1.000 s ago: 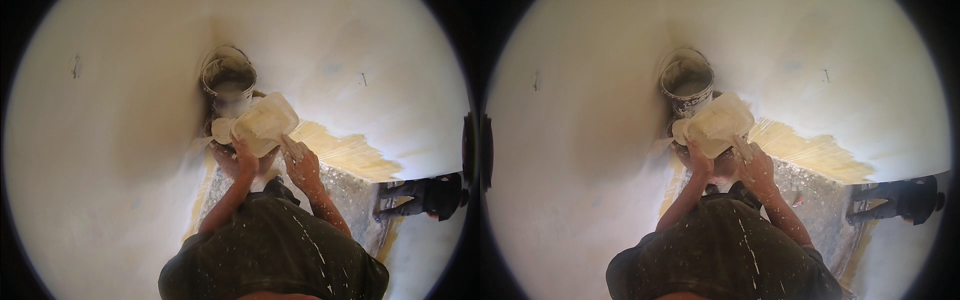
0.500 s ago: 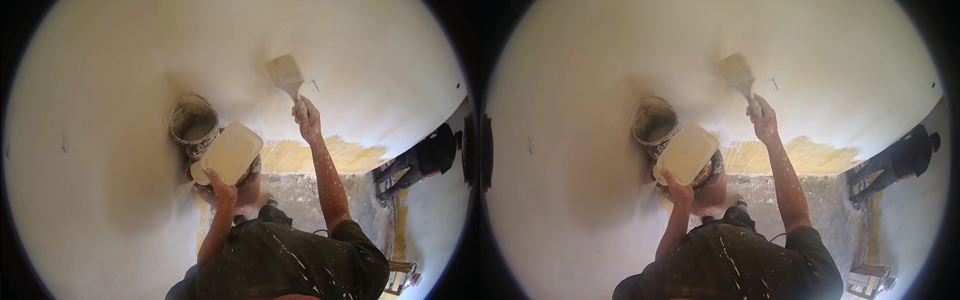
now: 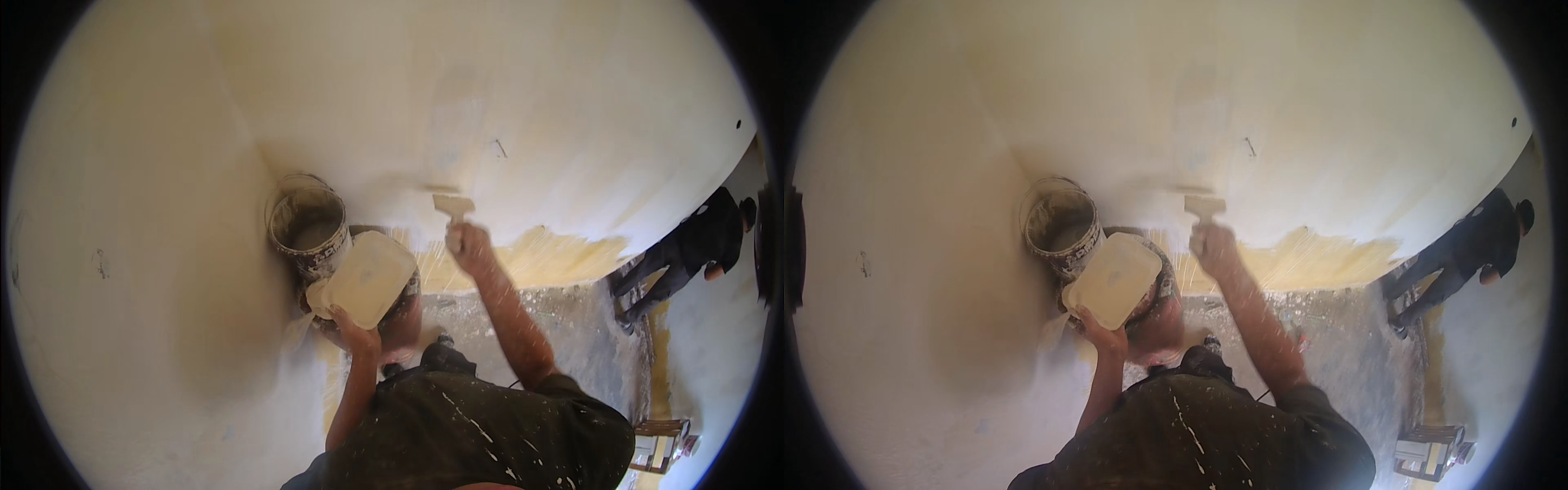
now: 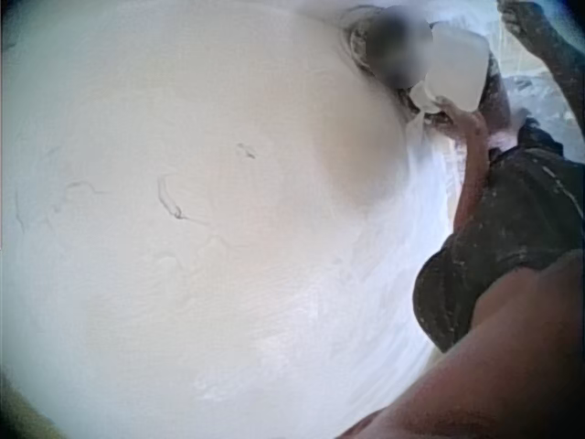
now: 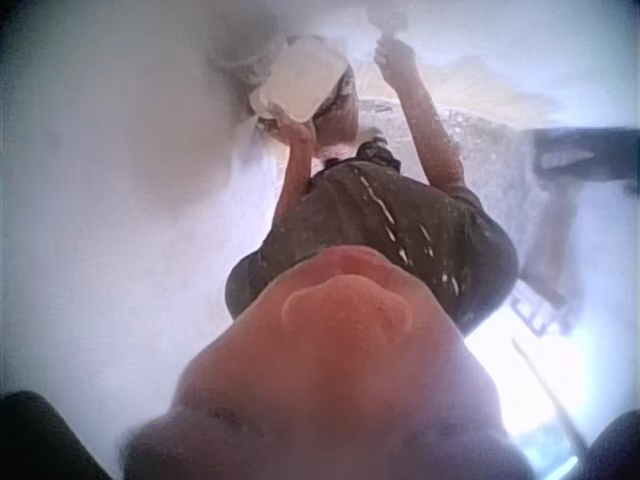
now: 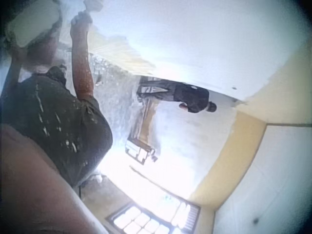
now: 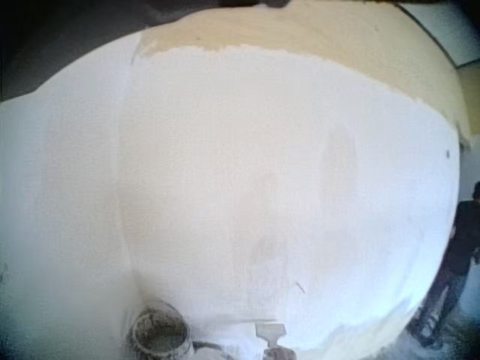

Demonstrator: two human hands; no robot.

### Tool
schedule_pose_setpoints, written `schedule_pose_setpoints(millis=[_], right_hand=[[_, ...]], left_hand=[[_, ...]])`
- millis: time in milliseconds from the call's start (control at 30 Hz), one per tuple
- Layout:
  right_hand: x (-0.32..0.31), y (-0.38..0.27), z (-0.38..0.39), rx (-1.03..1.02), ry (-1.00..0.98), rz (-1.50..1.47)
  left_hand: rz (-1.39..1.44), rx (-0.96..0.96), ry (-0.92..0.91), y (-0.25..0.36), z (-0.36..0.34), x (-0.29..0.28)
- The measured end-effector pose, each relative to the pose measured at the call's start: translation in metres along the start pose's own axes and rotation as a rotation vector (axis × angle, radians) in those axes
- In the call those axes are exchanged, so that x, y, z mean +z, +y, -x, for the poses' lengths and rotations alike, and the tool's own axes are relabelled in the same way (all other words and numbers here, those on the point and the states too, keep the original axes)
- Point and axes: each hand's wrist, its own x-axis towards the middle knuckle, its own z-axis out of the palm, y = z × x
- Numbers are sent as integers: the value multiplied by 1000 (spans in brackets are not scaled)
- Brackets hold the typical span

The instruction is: The person applies plaster to a wall using a broad brush, repeatedly dipping the brush into a small container of white compound and smoothing it onto the surface.

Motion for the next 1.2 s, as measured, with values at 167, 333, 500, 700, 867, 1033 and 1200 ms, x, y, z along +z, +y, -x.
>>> schedule_pose_setpoints(millis=[167,333,500,700,867,1033,1200], right_hand=[[-62,-162,-112,-20,-107,417],[-92,-228,-167,405,-267,-1398],[-64,-240,-129,176,-203,-1055],[10,-21,-78,149,78,-454],[65,86,44,806,142,-847],[63,134,88,1006,142,-1120],[7,131,-8,653,-105,-994]], left_hand=[[-74,-50,-81,-3,-8,-9],[-95,-47,-110,3,-9,-3],[-90,6,-71,6,-6,-9],[-70,-43,-37,1,5,-7],[22,-58,-28,11,13,-15],[38,-43,-31,14,17,-21],[-87,-49,-31,12,20,-10]])
